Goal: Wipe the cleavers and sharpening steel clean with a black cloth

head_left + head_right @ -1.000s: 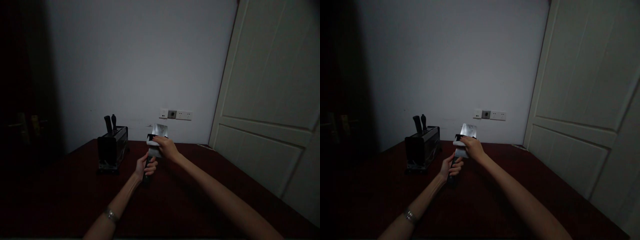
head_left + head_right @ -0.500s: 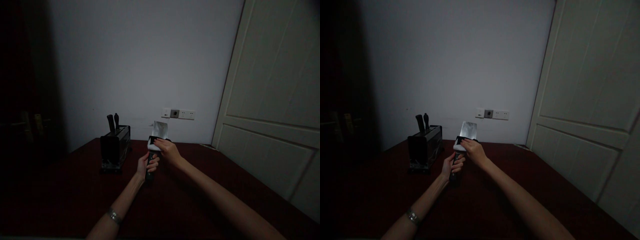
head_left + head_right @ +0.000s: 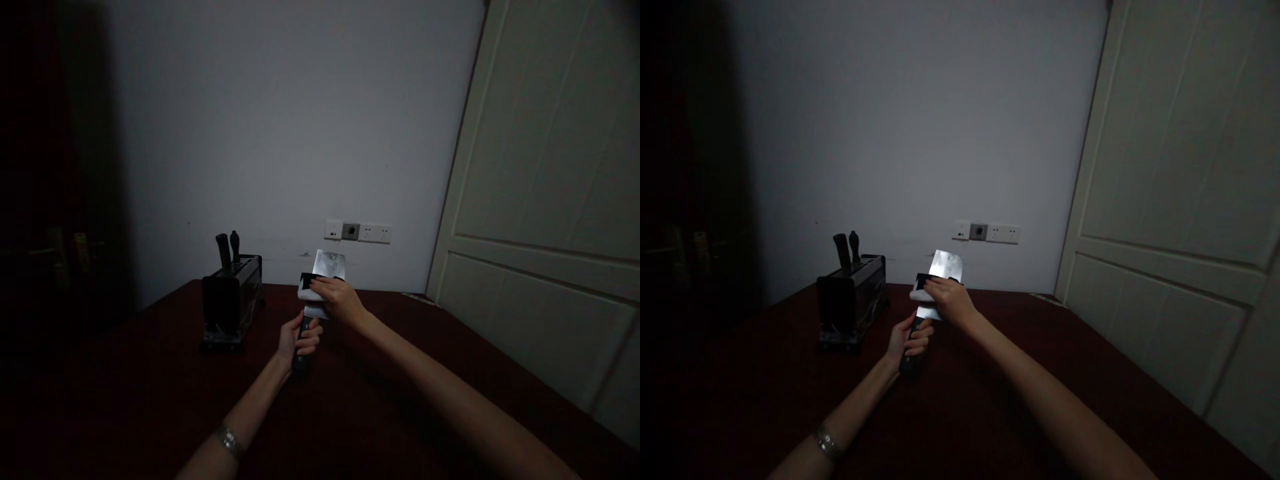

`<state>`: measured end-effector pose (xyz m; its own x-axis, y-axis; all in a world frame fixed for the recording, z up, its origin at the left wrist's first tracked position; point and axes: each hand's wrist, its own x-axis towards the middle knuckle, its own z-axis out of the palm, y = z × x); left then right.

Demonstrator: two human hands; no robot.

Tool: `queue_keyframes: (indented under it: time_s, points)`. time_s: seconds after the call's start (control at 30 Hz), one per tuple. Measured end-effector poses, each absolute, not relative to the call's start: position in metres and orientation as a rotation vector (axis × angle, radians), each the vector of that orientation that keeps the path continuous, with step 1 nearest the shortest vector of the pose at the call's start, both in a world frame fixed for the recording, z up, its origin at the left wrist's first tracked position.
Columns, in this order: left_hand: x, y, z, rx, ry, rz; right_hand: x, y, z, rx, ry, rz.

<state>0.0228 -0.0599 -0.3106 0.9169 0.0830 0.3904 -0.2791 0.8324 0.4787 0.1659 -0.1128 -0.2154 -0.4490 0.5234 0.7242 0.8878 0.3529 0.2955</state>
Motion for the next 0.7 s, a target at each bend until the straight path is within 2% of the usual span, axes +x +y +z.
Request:
queue_keyframes:
  time_s: [0.2,0.43,0.7]
  points:
    - [0.022,-0.064,-0.310,0.644,-0.354,0.124,0.189,-0.110,-0.179,-1.383,-1.785,-0.943]
    - [0.023,-0.065,-0.308,0.664,-0.391,0.116,0.169,-0.126,-0.220,-1.189,-2.092,-1.004]
    - [0.022,-0.067,-0.308,0.673,-0.405,0.105,0.184,-0.118,-0.181,-1.344,-1.846,-0.972]
